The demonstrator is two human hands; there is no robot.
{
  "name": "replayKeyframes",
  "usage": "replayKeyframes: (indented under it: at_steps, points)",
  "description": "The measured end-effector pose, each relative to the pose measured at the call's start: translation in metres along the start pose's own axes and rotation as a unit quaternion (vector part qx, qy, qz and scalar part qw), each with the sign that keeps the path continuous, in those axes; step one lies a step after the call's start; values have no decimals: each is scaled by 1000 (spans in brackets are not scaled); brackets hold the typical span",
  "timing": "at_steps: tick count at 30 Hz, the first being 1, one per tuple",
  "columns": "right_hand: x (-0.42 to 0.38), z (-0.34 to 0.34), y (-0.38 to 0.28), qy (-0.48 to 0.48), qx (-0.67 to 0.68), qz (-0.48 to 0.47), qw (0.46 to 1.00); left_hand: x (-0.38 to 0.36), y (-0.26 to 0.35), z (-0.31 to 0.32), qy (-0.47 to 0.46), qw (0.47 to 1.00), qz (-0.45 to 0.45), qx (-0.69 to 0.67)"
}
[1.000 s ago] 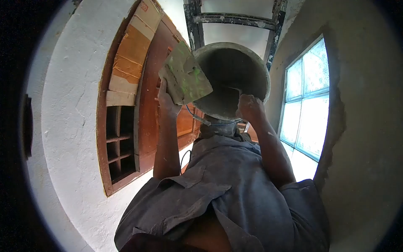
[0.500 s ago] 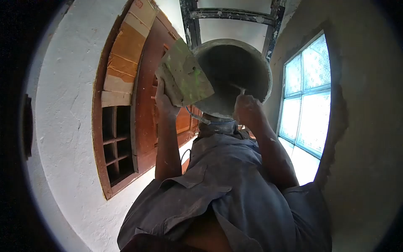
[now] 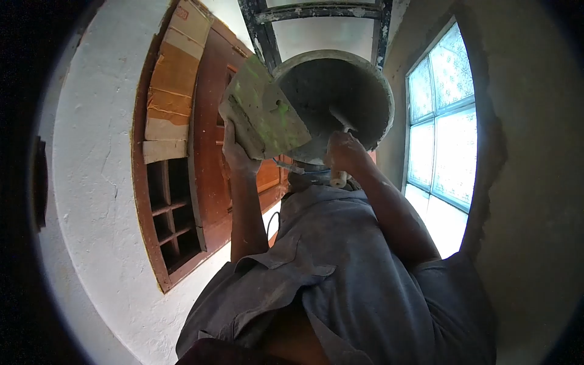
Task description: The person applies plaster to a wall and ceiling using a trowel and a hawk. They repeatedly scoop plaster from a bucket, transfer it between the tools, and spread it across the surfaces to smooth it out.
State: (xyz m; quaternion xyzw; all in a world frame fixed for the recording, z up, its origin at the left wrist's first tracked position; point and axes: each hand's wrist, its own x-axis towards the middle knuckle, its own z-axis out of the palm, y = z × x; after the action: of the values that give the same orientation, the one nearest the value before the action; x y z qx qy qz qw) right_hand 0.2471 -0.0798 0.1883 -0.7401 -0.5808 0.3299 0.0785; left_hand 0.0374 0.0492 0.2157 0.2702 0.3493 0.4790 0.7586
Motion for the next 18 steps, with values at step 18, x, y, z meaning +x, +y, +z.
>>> replayKeyframes:
  at_steps: [18]
  points:
    - [5,-24,66,-126,594,-89,790,16,10,-9,-10,996,-13,-85]
